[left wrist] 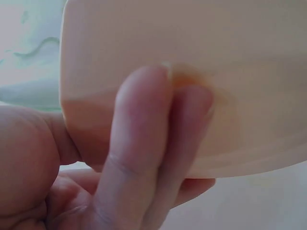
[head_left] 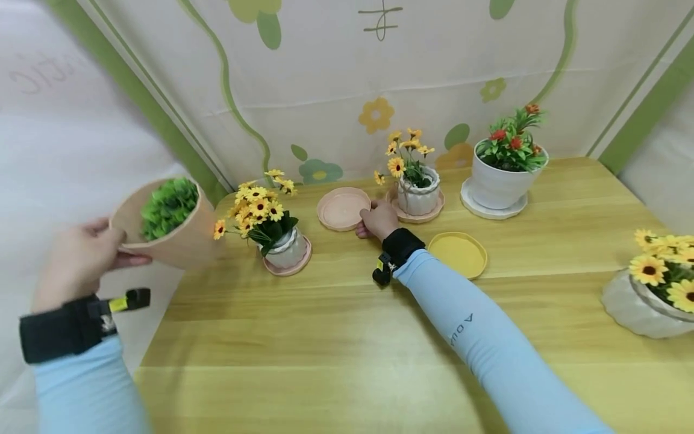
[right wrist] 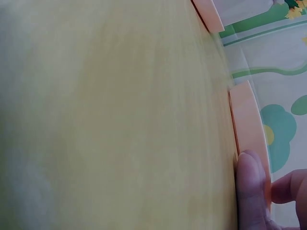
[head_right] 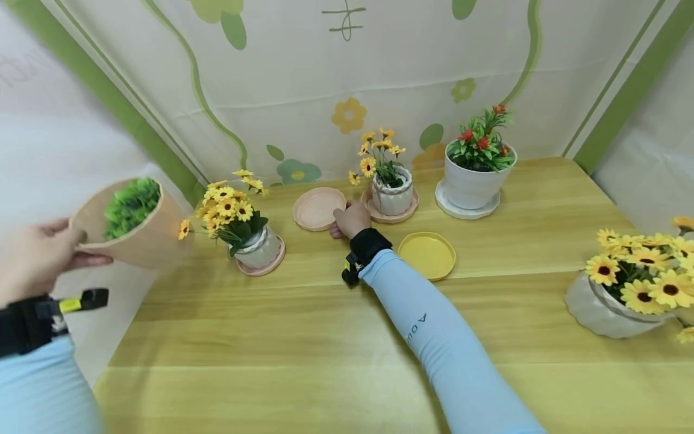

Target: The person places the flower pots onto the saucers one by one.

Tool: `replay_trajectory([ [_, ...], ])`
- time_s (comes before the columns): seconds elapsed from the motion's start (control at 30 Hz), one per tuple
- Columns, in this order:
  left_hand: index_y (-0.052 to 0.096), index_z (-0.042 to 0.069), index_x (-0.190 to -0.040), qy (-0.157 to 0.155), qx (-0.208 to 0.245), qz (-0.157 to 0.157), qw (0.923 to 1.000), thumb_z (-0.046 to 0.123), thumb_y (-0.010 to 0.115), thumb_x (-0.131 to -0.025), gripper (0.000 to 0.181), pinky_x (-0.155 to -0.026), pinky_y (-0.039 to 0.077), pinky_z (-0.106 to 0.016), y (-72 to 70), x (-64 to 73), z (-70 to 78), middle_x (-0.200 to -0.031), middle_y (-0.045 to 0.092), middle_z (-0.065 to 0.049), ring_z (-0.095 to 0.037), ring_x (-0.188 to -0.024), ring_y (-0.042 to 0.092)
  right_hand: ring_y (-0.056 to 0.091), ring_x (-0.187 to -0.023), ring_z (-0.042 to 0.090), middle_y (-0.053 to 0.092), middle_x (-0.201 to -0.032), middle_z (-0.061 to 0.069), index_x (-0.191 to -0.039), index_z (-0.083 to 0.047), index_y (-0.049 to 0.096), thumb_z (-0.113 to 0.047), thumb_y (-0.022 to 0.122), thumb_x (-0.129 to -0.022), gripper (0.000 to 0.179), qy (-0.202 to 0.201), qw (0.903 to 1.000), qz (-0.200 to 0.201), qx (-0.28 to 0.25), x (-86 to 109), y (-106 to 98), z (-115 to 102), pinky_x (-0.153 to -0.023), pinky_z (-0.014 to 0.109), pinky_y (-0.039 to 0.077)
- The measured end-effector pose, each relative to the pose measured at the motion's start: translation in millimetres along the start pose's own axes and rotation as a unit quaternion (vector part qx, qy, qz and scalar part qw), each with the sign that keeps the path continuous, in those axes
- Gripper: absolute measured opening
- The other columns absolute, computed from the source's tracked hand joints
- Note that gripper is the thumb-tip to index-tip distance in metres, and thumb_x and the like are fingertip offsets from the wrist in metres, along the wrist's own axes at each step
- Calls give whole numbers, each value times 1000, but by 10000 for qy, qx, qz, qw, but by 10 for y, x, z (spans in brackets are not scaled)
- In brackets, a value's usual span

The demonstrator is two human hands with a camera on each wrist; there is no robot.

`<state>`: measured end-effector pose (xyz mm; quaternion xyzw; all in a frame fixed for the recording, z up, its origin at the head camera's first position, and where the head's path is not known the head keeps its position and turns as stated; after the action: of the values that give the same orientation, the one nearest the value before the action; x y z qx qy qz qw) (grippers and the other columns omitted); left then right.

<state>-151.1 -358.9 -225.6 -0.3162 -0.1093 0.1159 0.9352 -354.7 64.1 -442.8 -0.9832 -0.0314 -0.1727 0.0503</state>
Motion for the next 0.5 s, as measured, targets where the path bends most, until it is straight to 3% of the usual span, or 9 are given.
replay_trajectory([
  [0.1, 14, -11, -152, 158, 294, 247, 9991, 19, 30, -103, 59, -65, 58, -29, -161, -141, 371, -70, 65, 16, -15, -65, 72, 68, -53, 21, 68, -71, 14, -146, -6, 46, -13, 54, -99, 48, -14, 10000, 30, 23, -7, 0, -8, -55, 38, 59],
  [0.23, 16, -12, -151, 243, 1159, 185, 9928, 12, 37, -101, 59, -66, 58, -29, -253, -346, 822, -69, 65, 12, -19, -65, 73, 68, -54, 20, 68, -72, 14, -147, -7, 46, -14, 54, -100, 48, 2, 10000, 26, 63, 2, -1, -16, -57, 37, 59],
  [0.37, 14, -7, -153, 103, 2115, -328, 9768, 8, 44, -101, 62, -72, 58, -29, -142, -552, 1194, -74, 69, 3, -22, -70, 73, 68, -54, 20, 69, -73, 14, -148, -8, 45, -14, 54, -99, 50, -10, 10000, 21, 4, 28, -6, -33, -57, 37, 59],
  [0.43, 14, -3, -154, 28, 2345, -560, 9705, 6, 45, -101, 62, -75, 57, -28, -16, -622, 1362, -88, 71, -5, -23, -74, 74, 68, -54, 20, 69, -73, 14, -148, -8, 45, -14, 54, -99, 50, -2, 10000, 15, -10, 30, -7, -31, -57, 37, 59],
  [0.5, 18, -1, -154, -13, 2522, -681, 9653, 3, 45, -100, 60, -77, 57, -29, 143, -676, 1520, -91, 71, -9, -24, -76, 73, 68, -54, 20, 69, -73, 14, -149, -8, 44, -14, 55, -99, 51, 51, 10000, 30, -6, 22, -7, -10, -57, 37, 59],
])
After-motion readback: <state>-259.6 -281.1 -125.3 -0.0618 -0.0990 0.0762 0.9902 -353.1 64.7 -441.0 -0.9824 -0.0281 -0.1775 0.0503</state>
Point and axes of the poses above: each hand's wrist, its own x-axis away from the middle knuckle, its own y-axis out of the palm, z = x × y, the point moved 9 cm from there along -x, towards the middle knuckle
